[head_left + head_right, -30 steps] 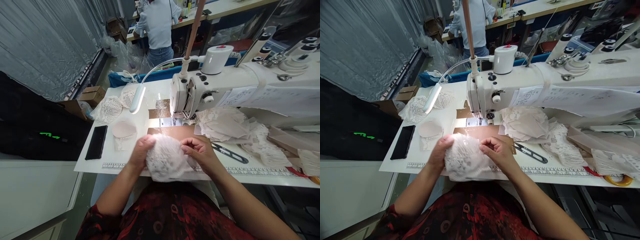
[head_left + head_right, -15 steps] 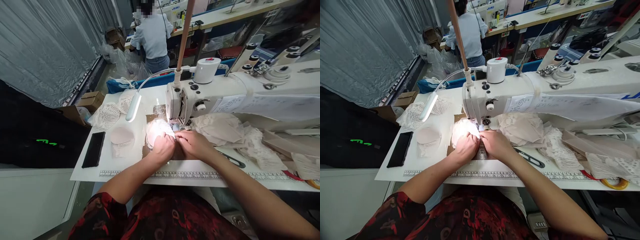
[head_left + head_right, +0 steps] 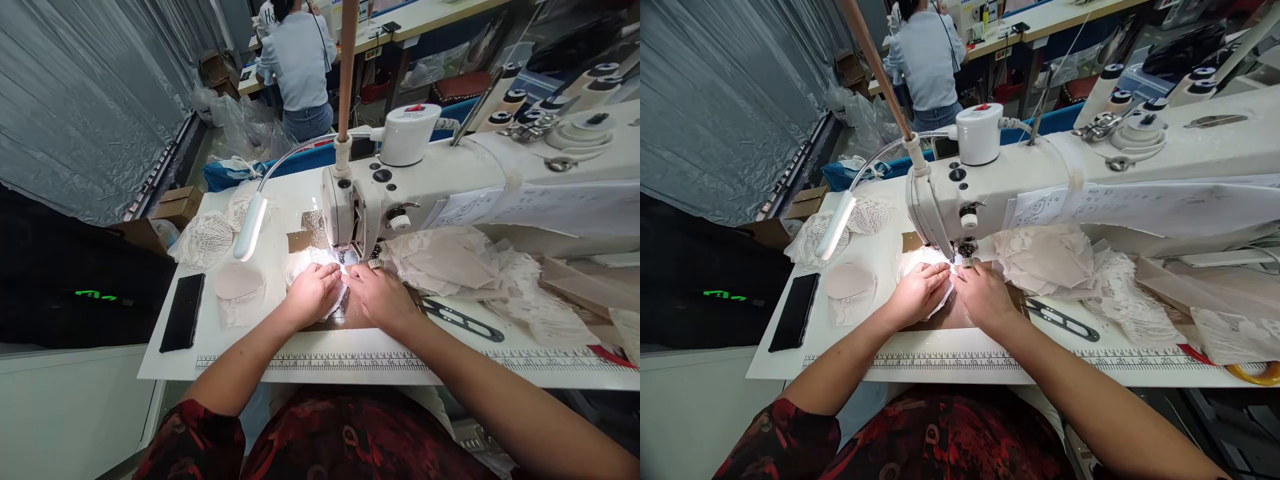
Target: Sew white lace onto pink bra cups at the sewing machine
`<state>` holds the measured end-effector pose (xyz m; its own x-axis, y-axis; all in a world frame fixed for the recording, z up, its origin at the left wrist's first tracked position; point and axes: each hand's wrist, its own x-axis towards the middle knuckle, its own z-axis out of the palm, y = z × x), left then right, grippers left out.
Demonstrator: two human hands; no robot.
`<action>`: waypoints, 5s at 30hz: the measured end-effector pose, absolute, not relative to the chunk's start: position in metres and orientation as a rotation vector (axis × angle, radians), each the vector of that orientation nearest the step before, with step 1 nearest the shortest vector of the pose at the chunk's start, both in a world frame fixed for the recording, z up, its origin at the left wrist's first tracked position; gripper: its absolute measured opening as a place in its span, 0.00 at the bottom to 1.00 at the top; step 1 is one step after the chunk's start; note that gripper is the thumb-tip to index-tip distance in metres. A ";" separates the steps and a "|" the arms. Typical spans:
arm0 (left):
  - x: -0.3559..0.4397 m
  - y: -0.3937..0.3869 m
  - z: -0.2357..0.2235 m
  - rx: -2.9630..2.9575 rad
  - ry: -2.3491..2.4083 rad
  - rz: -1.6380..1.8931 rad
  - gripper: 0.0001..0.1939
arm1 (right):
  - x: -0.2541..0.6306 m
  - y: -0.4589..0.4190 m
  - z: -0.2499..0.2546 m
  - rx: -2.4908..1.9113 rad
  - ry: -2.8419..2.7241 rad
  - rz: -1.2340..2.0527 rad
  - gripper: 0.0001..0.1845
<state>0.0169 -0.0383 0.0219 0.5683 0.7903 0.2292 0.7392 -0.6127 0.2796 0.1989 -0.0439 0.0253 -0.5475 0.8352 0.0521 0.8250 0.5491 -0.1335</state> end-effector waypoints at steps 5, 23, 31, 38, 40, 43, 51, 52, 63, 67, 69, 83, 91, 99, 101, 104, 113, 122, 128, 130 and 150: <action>0.007 -0.018 0.018 2.718 1.159 0.489 0.18 | 0.192 -0.038 0.026 -1.501 -2.625 0.137 0.22; 0.005 -0.013 0.011 2.640 1.383 0.477 0.20 | 0.195 -0.037 0.020 -1.403 -2.593 0.095 0.17; 0.000 -0.016 0.014 2.581 1.545 0.420 0.20 | 0.201 -0.040 0.011 -1.326 -2.466 0.204 0.22; -0.007 -0.057 0.037 2.458 0.873 0.310 0.18 | 0.210 -0.042 0.012 -1.176 -2.318 0.401 0.19; -0.005 -0.076 0.042 2.394 0.685 0.350 0.18 | 0.211 -0.042 0.015 -1.166 -2.324 0.421 0.18; -0.003 -0.091 0.045 2.351 0.856 0.528 0.18 | 0.211 -0.042 0.017 -1.128 -2.352 0.429 0.18; 0.006 -0.062 0.026 2.554 1.085 0.516 0.17 | 0.210 -0.042 0.013 -1.117 -2.584 0.204 0.15; 0.007 -0.058 0.024 2.573 1.079 0.508 0.18 | 0.210 -0.042 0.014 -1.163 -2.616 0.151 0.15; 0.017 -0.017 0.045 2.151 1.455 0.302 0.03 | 0.210 -0.039 0.020 -1.257 -2.658 0.153 0.15; 0.016 -0.012 0.038 1.921 1.220 0.497 0.04 | 0.210 -0.038 0.020 -1.258 -2.670 0.176 0.15; 0.016 -0.011 0.034 1.754 1.184 0.494 0.07 | 0.210 -0.038 0.020 -1.259 -2.673 0.185 0.15; -0.006 -0.037 0.045 2.245 1.468 0.786 0.08 | 0.211 -0.037 0.017 -1.261 -2.648 0.172 0.15; 0.019 -0.056 0.029 2.676 1.271 0.349 0.21 | 0.210 -0.038 0.017 -1.308 -2.632 0.105 0.14; 0.016 -0.045 0.030 2.679 1.248 0.274 0.24 | 0.206 -0.036 0.019 -1.414 -2.623 0.166 0.20; 0.016 -0.045 0.031 2.662 1.271 0.248 0.26 | 0.206 -0.035 0.020 -1.415 -2.628 0.191 0.20; 0.017 -0.044 0.032 2.649 1.303 0.217 0.26 | 0.207 -0.035 0.020 -1.406 -2.624 0.212 0.20; 0.011 -0.031 0.037 2.705 1.220 0.049 0.29 | 0.205 -0.034 0.017 -1.403 -2.585 0.196 0.18; -0.008 -0.006 0.033 2.744 0.999 0.040 0.34 | 0.203 -0.036 0.016 -1.383 -2.589 0.167 0.19; -0.012 -0.020 0.039 2.733 1.106 0.234 0.25 | 0.211 -0.035 0.014 -1.273 -2.462 0.300 0.18; -0.006 -0.034 0.043 2.716 1.140 0.340 0.21 | 0.213 -0.035 0.014 -1.311 -2.402 0.317 0.19; -0.014 -0.046 0.029 2.500 1.022 0.577 0.09 | 0.215 -0.049 0.022 -1.048 -2.731 0.275 0.14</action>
<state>-0.0143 -0.0460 0.0285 0.6518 0.7234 0.2276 0.5684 -0.6647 0.4848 0.2154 -0.0494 0.0224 -0.7275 0.6753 0.1214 0.6376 0.7307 -0.2441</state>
